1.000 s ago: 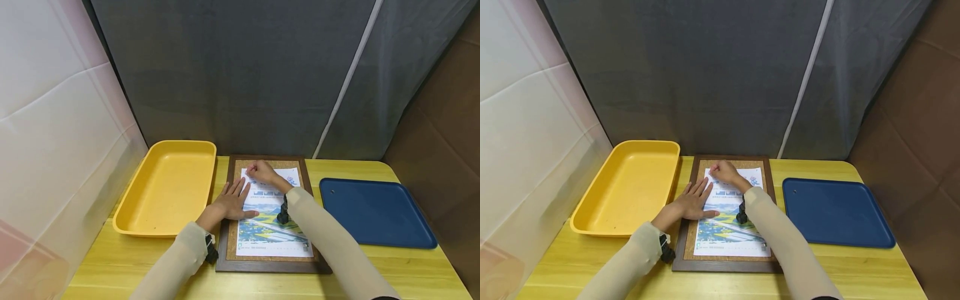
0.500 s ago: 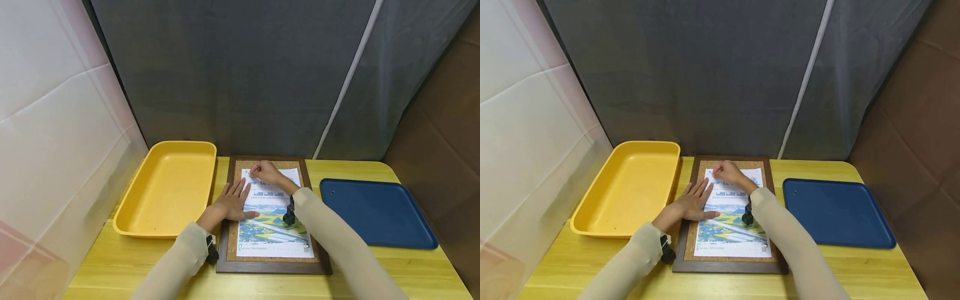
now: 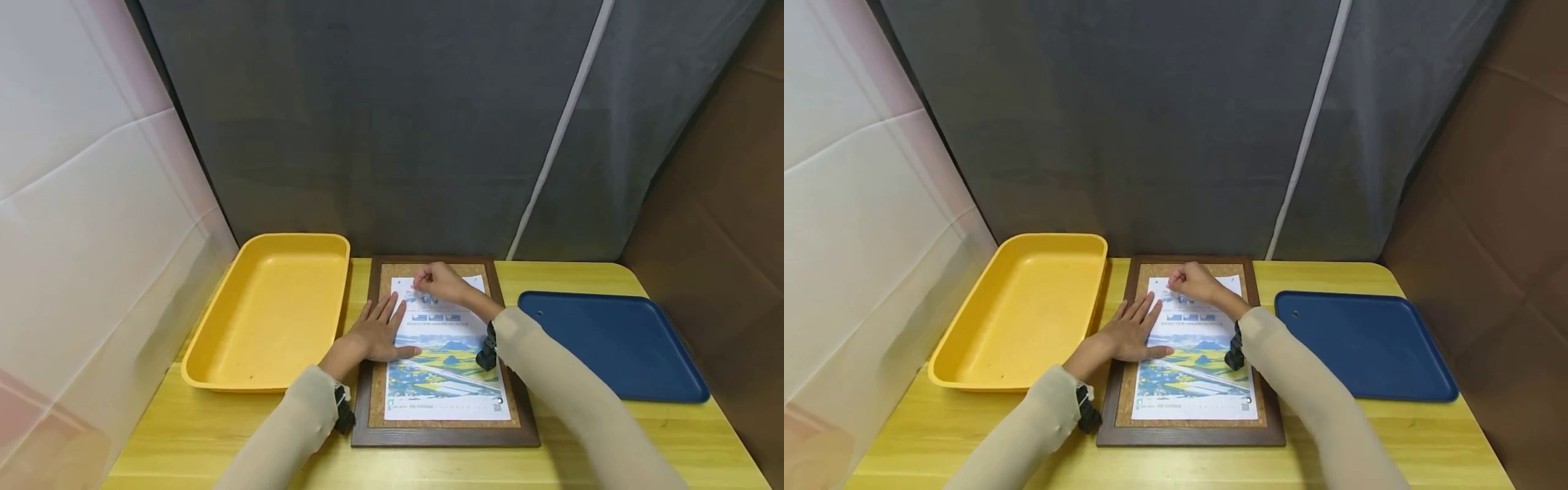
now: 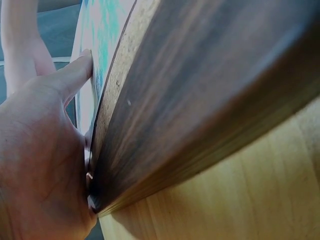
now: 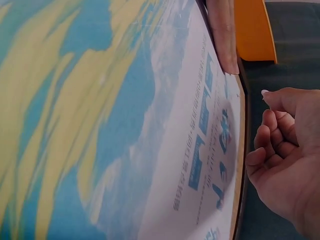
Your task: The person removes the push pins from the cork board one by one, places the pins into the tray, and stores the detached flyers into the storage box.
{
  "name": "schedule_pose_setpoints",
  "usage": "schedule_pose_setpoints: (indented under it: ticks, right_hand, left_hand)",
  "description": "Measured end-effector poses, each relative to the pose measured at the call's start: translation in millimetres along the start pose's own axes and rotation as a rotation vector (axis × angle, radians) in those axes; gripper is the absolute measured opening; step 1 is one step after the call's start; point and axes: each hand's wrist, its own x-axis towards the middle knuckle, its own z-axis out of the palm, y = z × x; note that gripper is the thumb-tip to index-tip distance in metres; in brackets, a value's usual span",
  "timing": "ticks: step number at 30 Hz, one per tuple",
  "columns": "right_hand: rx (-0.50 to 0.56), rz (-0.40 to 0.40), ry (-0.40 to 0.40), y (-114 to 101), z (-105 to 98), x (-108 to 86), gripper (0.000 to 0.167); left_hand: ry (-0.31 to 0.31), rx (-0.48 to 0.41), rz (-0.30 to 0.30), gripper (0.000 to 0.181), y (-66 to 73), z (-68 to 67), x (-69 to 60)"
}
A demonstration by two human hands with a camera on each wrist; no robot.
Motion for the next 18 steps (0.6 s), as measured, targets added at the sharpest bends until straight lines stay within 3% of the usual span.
schedule_pose_setpoints:
  ticks: [18]
  right_hand:
    - [-0.065, -0.055, -0.017, -3, -25, -30.8, 0.01]
  left_hand:
    - [0.043, -0.027, 0.02, 0.112, -5.9, -0.6, -1.2]
